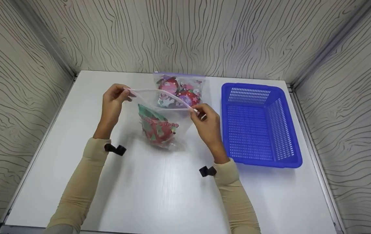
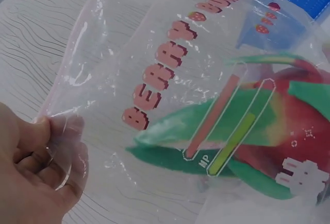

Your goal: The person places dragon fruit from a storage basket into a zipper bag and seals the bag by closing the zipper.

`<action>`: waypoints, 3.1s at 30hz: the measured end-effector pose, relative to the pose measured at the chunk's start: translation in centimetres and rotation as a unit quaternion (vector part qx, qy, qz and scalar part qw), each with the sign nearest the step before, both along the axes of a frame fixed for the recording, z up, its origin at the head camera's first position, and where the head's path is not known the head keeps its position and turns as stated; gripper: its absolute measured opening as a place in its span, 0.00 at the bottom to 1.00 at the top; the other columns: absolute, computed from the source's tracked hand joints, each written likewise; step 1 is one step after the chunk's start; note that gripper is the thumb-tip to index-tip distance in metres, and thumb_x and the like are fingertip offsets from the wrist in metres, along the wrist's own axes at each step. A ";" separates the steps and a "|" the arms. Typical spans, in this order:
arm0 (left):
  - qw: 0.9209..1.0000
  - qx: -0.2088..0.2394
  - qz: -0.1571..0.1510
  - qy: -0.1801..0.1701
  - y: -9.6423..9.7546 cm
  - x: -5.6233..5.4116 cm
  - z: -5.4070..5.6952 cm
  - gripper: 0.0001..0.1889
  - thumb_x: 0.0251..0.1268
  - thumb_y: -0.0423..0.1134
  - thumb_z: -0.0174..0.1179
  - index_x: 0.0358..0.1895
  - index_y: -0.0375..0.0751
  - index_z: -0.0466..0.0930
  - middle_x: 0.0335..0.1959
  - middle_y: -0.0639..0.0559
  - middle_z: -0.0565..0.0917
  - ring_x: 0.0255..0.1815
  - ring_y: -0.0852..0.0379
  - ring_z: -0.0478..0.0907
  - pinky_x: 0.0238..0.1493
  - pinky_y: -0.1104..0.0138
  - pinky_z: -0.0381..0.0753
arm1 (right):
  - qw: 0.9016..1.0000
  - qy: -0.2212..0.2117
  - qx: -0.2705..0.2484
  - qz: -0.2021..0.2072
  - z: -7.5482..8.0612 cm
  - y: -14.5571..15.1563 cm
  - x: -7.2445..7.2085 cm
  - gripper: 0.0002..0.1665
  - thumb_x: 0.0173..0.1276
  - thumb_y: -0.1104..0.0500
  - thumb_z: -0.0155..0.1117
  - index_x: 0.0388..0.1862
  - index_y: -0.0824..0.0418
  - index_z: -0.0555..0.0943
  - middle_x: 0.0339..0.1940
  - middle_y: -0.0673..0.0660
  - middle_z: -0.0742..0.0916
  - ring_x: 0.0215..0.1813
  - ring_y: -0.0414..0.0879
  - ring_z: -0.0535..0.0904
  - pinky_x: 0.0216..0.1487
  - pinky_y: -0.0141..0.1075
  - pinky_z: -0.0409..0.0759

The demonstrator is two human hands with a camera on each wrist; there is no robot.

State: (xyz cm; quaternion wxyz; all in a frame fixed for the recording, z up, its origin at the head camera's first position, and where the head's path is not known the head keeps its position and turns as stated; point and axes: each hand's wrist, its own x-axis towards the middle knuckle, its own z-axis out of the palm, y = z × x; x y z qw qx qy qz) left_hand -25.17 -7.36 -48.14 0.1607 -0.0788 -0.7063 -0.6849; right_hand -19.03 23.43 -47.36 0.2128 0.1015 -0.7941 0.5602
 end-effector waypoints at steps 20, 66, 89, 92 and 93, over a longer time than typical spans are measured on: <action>0.999 0.038 -0.024 -0.001 -0.9 1.5 0.1 0.05 0.82 0.32 0.57 0.50 0.34 0.81 0.43 0.47 0.88 0.44 0.56 0.88 0.51 0.64 0.88 | 0.998 0.061 0.007 0.026 -0.5 2.9 -2.5 0.10 0.80 0.69 0.59 0.51 0.70 0.86 0.40 0.52 0.81 0.35 0.43 0.76 0.28 0.24 0.74; 0.986 -0.127 -0.108 0.031 2.1 0.4 7.0 0.14 0.84 0.36 0.55 0.62 0.33 0.83 0.56 0.42 0.90 0.61 0.49 0.87 0.71 0.60 0.81 | 0.991 0.014 -0.132 0.004 -3.1 1.5 -3.2 0.09 0.76 0.72 0.64 0.49 0.80 0.81 0.38 0.44 0.90 0.41 0.36 0.86 0.47 0.27 0.86; 0.842 -0.451 -0.294 -0.045 12.6 -3.6 13.1 0.17 0.81 0.46 0.60 0.58 0.38 0.89 0.52 0.47 0.91 0.44 0.57 0.84 0.53 0.65 0.86 | 0.987 -0.009 -0.163 0.008 -3.3 1.7 -3.5 0.06 0.78 0.71 0.63 0.47 0.75 0.83 0.38 0.47 0.91 0.40 0.39 0.87 0.47 0.29 0.86; 0.826 -0.474 -0.302 -0.043 13.4 -3.9 13.2 0.17 0.81 0.45 0.61 0.58 0.36 0.89 0.54 0.45 0.91 0.47 0.55 0.86 0.55 0.64 0.87 | 0.987 -0.013 -0.162 0.002 -3.3 1.8 -3.6 0.06 0.78 0.70 0.63 0.47 0.74 0.83 0.37 0.46 0.91 0.40 0.39 0.87 0.47 0.29 0.86; 0.821 -0.482 -0.304 -0.042 13.7 -4.0 13.2 0.17 0.81 0.45 0.62 0.58 0.36 0.89 0.54 0.44 0.91 0.47 0.55 0.86 0.55 0.64 0.87 | 0.987 -0.013 -0.162 0.001 -3.3 1.8 -3.6 0.06 0.78 0.70 0.63 0.47 0.74 0.84 0.37 0.46 0.91 0.40 0.39 0.87 0.46 0.29 0.86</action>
